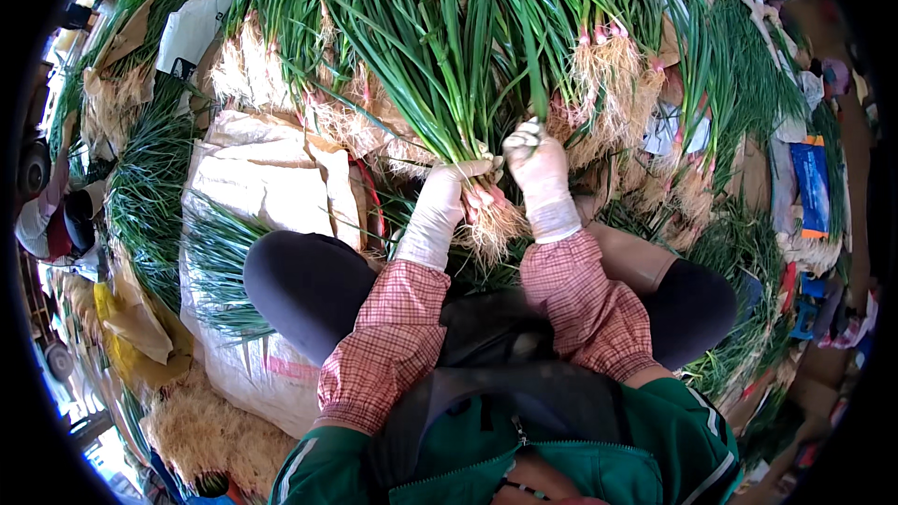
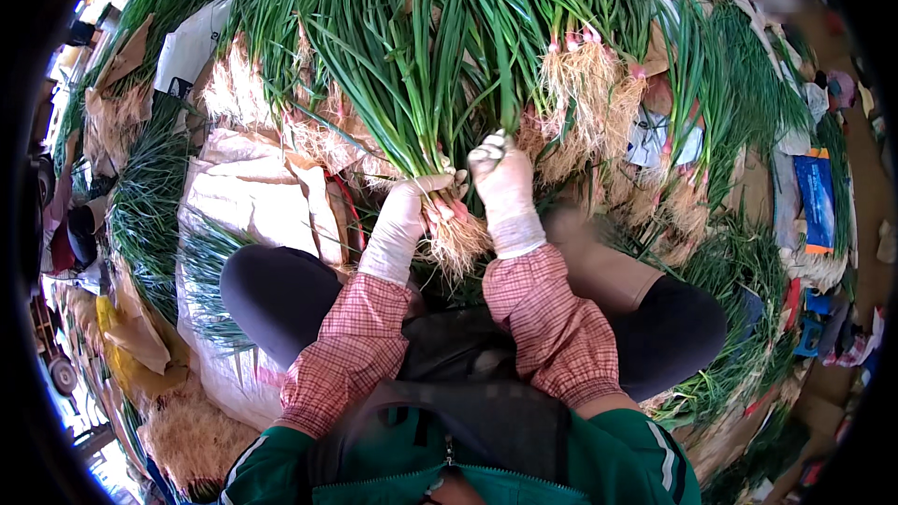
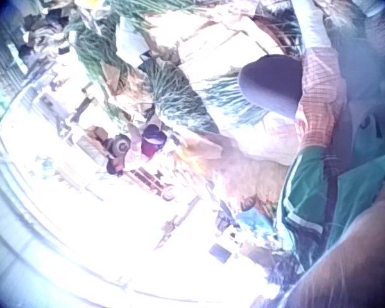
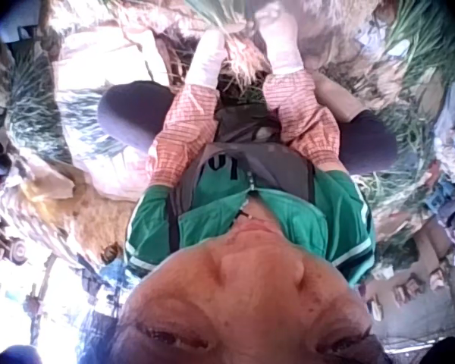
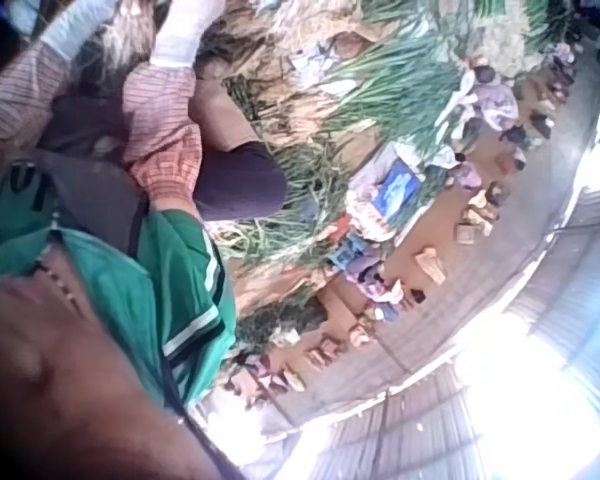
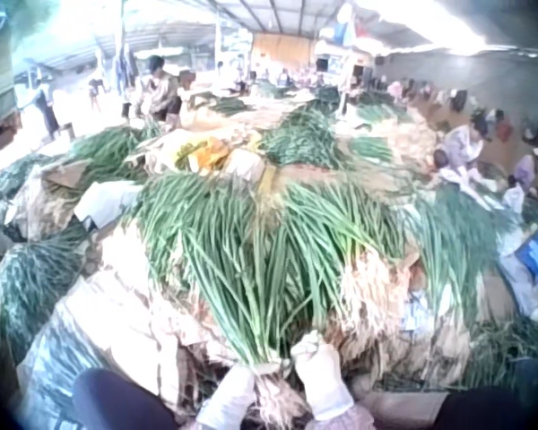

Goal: The person sorts bunches of leeks by hand while sitting on the floor, removing dry or damaged leaves and arranging the stalks into a pile.

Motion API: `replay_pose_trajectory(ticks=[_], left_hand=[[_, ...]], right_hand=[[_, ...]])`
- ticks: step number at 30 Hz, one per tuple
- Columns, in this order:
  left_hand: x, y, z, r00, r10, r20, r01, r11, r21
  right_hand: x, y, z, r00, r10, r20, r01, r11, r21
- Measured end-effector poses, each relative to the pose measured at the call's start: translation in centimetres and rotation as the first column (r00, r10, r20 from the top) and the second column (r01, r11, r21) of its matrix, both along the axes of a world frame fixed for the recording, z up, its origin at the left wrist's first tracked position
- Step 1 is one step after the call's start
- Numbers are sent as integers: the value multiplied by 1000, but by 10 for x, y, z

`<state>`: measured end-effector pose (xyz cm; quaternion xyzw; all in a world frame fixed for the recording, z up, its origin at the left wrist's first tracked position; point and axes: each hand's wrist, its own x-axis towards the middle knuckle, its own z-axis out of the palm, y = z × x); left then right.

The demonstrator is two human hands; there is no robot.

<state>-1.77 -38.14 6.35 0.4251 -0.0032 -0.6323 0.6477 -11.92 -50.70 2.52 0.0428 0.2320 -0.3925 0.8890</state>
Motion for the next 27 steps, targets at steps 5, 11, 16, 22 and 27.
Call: replay_pose_trajectory(ticks=[5,11,16,22,27], left_hand=[[-2,11,-26,989,47,144,-46,999,-6],[6,30,7,929,-202,309,163,975,149],[6,47,18,943,-136,305,122,990,67],[25,68,23,982,-115,152,121,992,-30],[34,71,41,979,-160,130,182,965,-188]], right_hand=[[44,-16,83,754,-27,-656,-557,505,-660],[102,-58,97,135,-716,-684,-923,-343,177],[128,-76,101,171,-551,-817,-974,30,-224],[77,-155,178,907,-250,-339,-107,642,-759],[-11,-158,201,983,-181,-23,70,495,-866]])
